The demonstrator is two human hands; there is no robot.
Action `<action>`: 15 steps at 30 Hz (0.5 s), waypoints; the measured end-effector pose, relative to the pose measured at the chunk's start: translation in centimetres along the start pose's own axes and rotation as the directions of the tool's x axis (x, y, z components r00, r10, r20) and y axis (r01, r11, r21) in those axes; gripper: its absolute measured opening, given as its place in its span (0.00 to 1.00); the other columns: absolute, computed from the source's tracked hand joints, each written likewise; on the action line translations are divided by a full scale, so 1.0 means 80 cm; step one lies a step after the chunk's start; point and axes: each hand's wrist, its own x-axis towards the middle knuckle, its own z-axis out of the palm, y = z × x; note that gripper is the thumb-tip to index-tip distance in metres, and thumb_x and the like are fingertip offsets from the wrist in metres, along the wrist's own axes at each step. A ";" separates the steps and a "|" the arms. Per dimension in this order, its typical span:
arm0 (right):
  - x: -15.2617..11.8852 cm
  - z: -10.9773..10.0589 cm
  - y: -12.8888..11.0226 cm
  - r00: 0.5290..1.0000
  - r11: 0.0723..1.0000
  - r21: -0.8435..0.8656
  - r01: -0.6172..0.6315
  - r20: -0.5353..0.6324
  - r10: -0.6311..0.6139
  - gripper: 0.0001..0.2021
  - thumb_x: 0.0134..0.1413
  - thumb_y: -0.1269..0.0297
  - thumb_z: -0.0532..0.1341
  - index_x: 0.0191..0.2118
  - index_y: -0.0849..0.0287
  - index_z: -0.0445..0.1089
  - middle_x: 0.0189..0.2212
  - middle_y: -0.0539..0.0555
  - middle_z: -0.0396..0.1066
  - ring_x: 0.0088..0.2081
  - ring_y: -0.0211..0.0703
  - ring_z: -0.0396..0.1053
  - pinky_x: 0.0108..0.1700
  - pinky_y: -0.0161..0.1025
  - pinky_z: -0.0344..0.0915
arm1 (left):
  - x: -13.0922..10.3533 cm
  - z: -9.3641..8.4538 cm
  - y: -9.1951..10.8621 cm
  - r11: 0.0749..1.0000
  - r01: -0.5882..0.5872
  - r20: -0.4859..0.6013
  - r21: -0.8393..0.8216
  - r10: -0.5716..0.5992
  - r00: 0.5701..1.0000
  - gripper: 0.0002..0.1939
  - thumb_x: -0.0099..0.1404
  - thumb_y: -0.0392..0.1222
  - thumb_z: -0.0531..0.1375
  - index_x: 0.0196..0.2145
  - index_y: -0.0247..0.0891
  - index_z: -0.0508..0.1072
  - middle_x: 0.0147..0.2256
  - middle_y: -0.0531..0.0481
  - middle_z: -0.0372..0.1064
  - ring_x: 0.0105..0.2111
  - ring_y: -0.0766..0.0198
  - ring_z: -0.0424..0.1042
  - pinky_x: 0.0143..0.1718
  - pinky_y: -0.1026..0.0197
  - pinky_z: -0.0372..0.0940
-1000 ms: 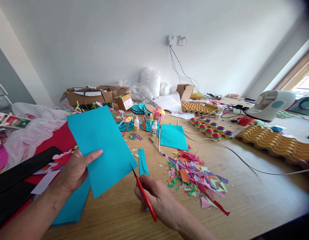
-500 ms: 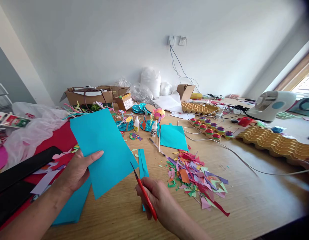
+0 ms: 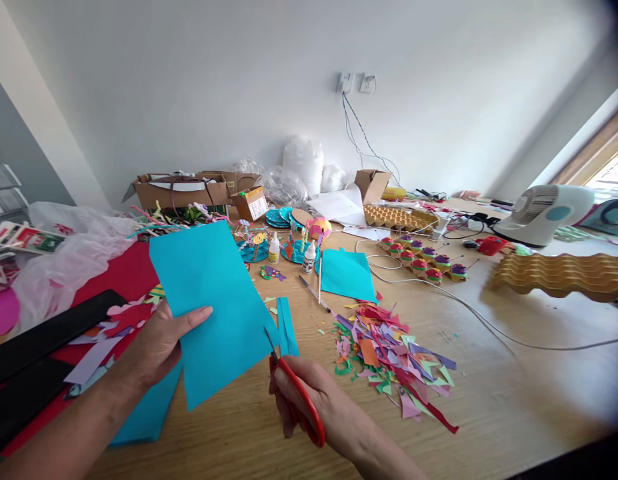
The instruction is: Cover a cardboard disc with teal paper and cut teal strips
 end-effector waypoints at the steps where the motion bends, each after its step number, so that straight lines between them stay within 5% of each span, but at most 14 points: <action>1: 0.000 0.000 -0.001 1.000 1.000 0.004 -0.002 -0.003 0.002 0.20 0.53 0.47 0.48 0.26 0.60 0.59 0.14 0.45 0.57 0.16 0.31 0.57 0.20 0.28 0.53 | 0.000 0.000 0.000 1.000 0.000 0.018 -0.004 0.001 1.000 0.31 0.48 0.38 0.67 0.50 0.45 0.66 0.39 0.47 0.75 0.36 0.49 0.75 0.32 0.52 0.73; 15: -0.002 -0.003 0.009 0.999 0.999 0.027 -0.018 0.036 0.018 0.21 0.54 0.46 0.49 0.27 0.62 0.61 0.13 0.45 0.59 0.15 0.31 0.58 0.20 0.28 0.53 | -0.004 0.000 0.001 1.000 0.004 0.039 -0.010 -0.003 0.999 0.29 0.49 0.38 0.66 0.49 0.48 0.66 0.42 0.50 0.74 0.38 0.49 0.74 0.32 0.51 0.72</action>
